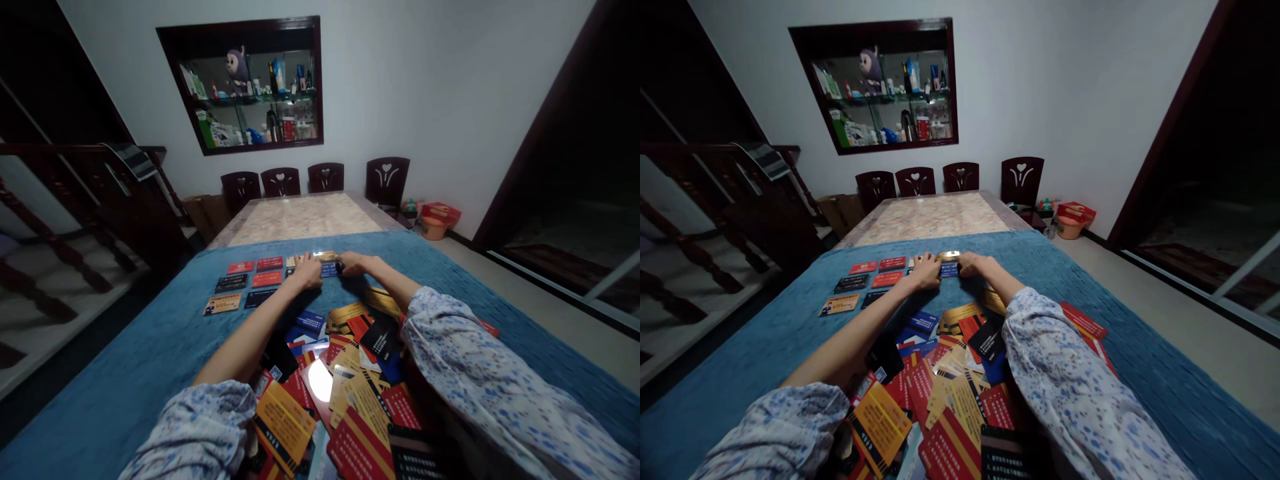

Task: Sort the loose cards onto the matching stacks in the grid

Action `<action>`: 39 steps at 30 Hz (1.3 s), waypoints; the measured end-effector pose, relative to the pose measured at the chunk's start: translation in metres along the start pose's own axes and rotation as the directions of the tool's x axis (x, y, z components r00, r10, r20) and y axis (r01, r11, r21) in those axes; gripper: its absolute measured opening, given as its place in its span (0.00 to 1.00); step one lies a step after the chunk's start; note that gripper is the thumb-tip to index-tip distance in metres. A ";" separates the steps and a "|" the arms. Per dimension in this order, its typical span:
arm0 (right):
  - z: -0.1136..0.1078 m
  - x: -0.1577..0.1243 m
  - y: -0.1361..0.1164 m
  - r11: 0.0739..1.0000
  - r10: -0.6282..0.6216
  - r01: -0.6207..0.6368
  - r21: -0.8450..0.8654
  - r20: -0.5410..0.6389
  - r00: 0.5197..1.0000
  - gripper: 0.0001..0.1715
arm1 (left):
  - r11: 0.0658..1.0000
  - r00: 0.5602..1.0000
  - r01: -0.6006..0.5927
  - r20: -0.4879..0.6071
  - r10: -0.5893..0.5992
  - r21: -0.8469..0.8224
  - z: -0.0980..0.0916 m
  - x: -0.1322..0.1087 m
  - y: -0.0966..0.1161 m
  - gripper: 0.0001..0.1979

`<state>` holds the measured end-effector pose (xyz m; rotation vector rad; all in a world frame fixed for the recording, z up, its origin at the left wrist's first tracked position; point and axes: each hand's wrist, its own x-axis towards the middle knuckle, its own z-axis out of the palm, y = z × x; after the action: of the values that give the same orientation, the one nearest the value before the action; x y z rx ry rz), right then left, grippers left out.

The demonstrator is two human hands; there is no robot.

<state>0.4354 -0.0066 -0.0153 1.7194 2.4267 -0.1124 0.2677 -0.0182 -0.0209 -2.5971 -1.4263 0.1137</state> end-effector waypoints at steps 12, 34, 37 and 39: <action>-0.003 -0.055 0.011 1.000 -0.012 0.009 -0.022 -0.126 0.992 0.23 | 0.997 0.990 -0.054 -0.136 0.046 -0.057 -0.010 -0.028 0.009 0.15; 0.021 -0.148 0.017 0.987 0.153 -0.156 -0.030 -0.092 0.984 0.20 | 0.951 0.969 -0.200 -0.191 0.157 -0.234 -0.029 -0.067 0.082 0.14; 0.027 -0.146 0.018 0.986 0.162 -0.164 -0.039 -0.062 0.985 0.20 | 0.950 0.969 -0.217 -0.170 0.181 -0.226 -0.027 -0.066 0.091 0.13; 0.031 -0.145 0.019 0.986 0.161 -0.163 -0.042 -0.056 0.985 0.19 | 0.945 0.966 -0.230 -0.171 0.194 -0.230 -0.023 -0.064 0.095 0.13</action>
<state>0.5034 -0.1398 -0.0195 1.9133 2.2935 0.0103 0.3157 -0.1250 -0.0179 -2.8860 -1.1737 -0.2397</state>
